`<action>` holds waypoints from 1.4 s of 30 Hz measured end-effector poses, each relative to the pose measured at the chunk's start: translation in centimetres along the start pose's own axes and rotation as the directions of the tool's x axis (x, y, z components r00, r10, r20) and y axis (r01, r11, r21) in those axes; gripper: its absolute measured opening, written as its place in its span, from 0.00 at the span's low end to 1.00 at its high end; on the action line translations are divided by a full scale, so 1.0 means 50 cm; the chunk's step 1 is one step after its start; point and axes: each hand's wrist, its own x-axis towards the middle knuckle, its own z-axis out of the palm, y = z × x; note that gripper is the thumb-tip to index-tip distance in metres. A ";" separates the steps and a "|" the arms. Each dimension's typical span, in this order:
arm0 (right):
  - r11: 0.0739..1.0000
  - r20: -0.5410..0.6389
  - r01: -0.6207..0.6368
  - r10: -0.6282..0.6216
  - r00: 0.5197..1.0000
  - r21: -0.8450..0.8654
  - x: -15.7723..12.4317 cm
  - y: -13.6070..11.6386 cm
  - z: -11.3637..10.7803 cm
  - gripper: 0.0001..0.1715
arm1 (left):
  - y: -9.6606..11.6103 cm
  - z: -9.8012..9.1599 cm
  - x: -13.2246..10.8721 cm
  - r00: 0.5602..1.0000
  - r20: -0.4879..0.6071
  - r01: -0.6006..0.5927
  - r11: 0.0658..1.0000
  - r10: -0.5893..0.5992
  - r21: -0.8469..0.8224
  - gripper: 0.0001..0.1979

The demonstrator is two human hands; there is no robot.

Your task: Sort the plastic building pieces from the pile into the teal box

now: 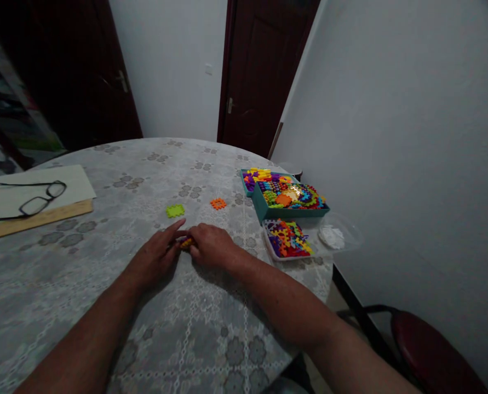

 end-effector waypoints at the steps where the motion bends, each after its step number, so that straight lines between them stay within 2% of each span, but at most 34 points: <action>1: 1.000 0.005 -0.001 0.001 1.000 0.007 -0.011 0.001 -0.017 0.14 | 0.001 -0.001 0.001 1.000 0.000 0.006 1.000 -0.006 -0.009 0.33; 4: 0.996 -0.082 0.003 0.004 0.997 0.090 -0.065 0.023 -0.079 0.16 | 0.002 -0.005 0.004 0.997 -0.002 0.078 0.997 -0.078 -0.006 0.33; 7: 0.982 -0.298 -0.037 0.092 0.950 0.188 -0.147 0.074 -0.149 0.22 | -0.001 -0.004 0.006 0.993 -0.005 0.115 0.992 -0.115 0.042 0.29; 10: 0.950 -0.463 -0.244 0.308 0.831 0.194 -0.241 0.149 -0.209 0.23 | -0.005 -0.001 0.008 0.996 0.004 0.084 0.993 -0.084 0.082 0.25; 12: 0.898 -0.515 -0.394 0.435 0.738 0.194 -0.296 0.202 -0.233 0.23 | -0.007 0.001 0.008 0.998 0.008 0.068 0.993 -0.069 0.097 0.24; 14: 0.840 -0.539 -0.519 0.515 0.667 0.160 -0.337 0.249 -0.238 0.23 | -0.006 0.002 0.009 0.998 0.007 0.063 0.992 -0.064 0.105 0.24; 16: 0.789 -0.555 -0.609 0.543 0.631 0.079 -0.364 0.284 -0.228 0.23 | -0.004 0.001 0.009 0.998 0.004 0.063 0.992 -0.064 0.105 0.23; 18: 0.757 -0.545 -0.654 0.546 0.636 -0.005 -0.377 0.304 -0.206 0.23 | -0.004 0.000 0.010 0.997 0.007 0.069 0.992 -0.071 0.105 0.23; 20: 0.750 -0.502 -0.659 0.553 0.665 -0.046 -0.382 0.310 -0.184 0.23 | -0.003 -0.002 0.010 0.997 0.013 0.078 0.991 -0.079 0.107 0.23; 24: 0.773 -0.448 -0.634 0.563 0.694 -0.010 -0.386 0.304 -0.162 0.22 | -0.003 -0.004 0.010 0.996 0.023 0.084 0.990 -0.087 0.115 0.25; 32: 0.773 -0.462 -0.632 0.580 0.671 0.054 -0.407 0.298 -0.192 0.22 | -0.002 -0.003 0.012 0.996 0.015 0.086 0.991 -0.088 0.106 0.23; 34: 0.780 -0.507 -0.623 0.563 0.653 0.064 -0.402 0.273 -0.200 0.21 | -0.002 -0.002 0.010 0.996 0.008 0.084 0.991 -0.085 0.100 0.23; 36: 0.819 -0.568 -0.567 0.509 0.646 0.089 -0.388 0.226 -0.205 0.20 | -0.002 0.000 0.007 0.996 -0.003 0.084 0.992 -0.084 0.090 0.22; 37: 0.853 -0.578 -0.511 0.472 0.666 0.108 -0.377 0.196 -0.205 0.19 | -0.001 0.000 0.006 0.997 -0.008 0.082 0.993 -0.082 0.087 0.22; 38: 0.890 -0.564 -0.437 0.428 0.706 0.128 -0.363 0.164 -0.202 0.17 | 0.001 0.001 0.005 0.997 -0.014 0.082 0.993 -0.081 0.084 0.21; 40: 0.950 -0.477 -0.262 0.312 0.822 0.169 -0.323 0.103 -0.186 0.16 | 0.005 0.001 0.003 0.996 -0.023 0.082 0.993 -0.081 0.081 0.20; 42: 0.975 -0.388 -0.114 0.181 0.904 0.190 -0.265 0.057 -0.155 0.17 | 0.010 0.000 0.002 0.996 -0.029 0.089 0.993 -0.087 0.078 0.19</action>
